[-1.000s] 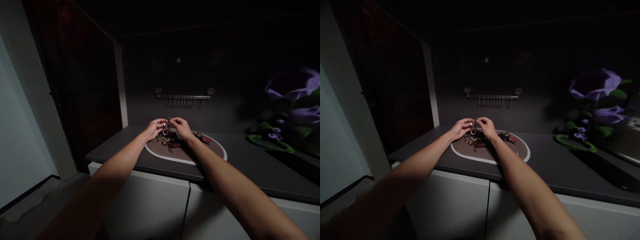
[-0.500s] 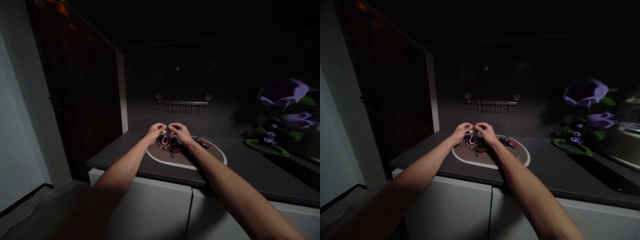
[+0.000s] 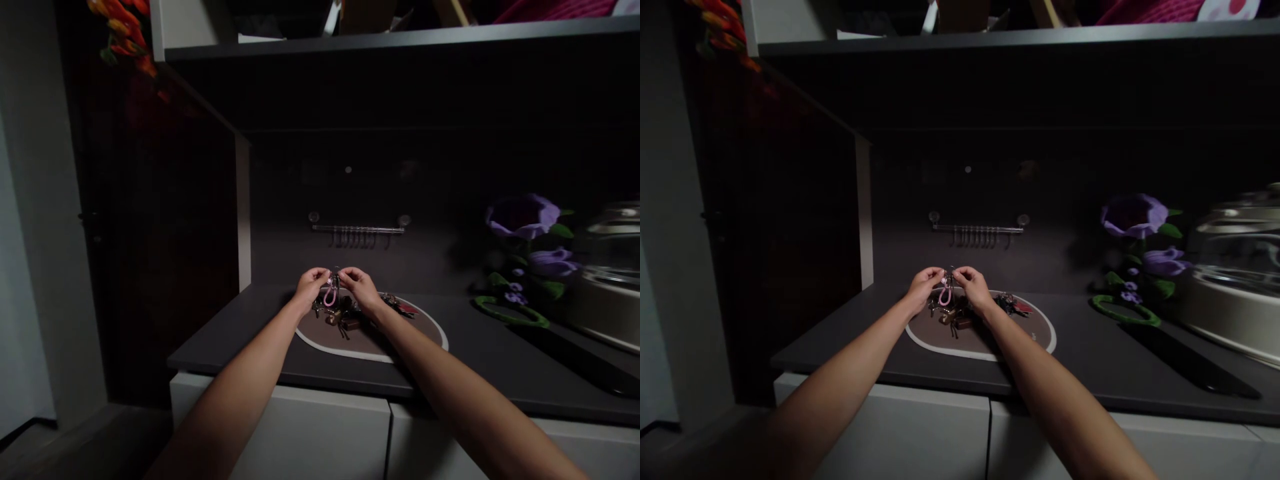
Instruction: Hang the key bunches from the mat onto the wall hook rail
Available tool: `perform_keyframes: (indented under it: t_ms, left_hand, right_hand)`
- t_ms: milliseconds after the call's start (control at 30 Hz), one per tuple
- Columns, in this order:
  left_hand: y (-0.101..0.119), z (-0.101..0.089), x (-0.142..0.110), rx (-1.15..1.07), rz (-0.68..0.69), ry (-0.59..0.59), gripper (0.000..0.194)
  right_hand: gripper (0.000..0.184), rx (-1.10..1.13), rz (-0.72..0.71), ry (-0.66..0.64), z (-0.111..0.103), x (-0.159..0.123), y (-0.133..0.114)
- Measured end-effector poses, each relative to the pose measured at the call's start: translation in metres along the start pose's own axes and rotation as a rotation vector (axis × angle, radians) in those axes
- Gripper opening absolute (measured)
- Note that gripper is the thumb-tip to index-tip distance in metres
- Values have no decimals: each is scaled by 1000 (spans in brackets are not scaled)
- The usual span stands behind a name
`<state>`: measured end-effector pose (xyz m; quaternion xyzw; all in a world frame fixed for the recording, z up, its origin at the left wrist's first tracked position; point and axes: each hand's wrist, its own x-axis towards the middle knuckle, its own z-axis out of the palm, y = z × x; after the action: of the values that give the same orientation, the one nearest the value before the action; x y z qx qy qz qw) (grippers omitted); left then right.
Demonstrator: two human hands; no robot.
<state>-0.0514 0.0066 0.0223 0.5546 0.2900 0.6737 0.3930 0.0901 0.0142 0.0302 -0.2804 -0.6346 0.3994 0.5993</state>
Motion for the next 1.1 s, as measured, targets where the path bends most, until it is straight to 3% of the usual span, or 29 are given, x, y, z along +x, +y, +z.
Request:
perform_keyframes:
  t_ms: [300, 433, 700, 933, 1100]
  left_hand:
    - [-12, -9, 9, 257, 29, 254, 21]
    - [-18, -13, 11, 406, 56, 291, 19]
    - [-16, -16, 11, 560, 59, 348, 18]
    - [-15, -15, 12, 576, 44, 361, 20]
    - [-15, -16, 13, 577, 47, 368, 20]
  right_hand:
    - [21, 107, 93, 185, 11, 45, -22]
    - [20, 135, 113, 223, 22, 71, -26]
    - [19, 236, 184, 400, 43, 105, -8]
    - [17, 251, 192, 509, 49, 115, -2]
    - [18, 221, 197, 460, 44, 112, 8]
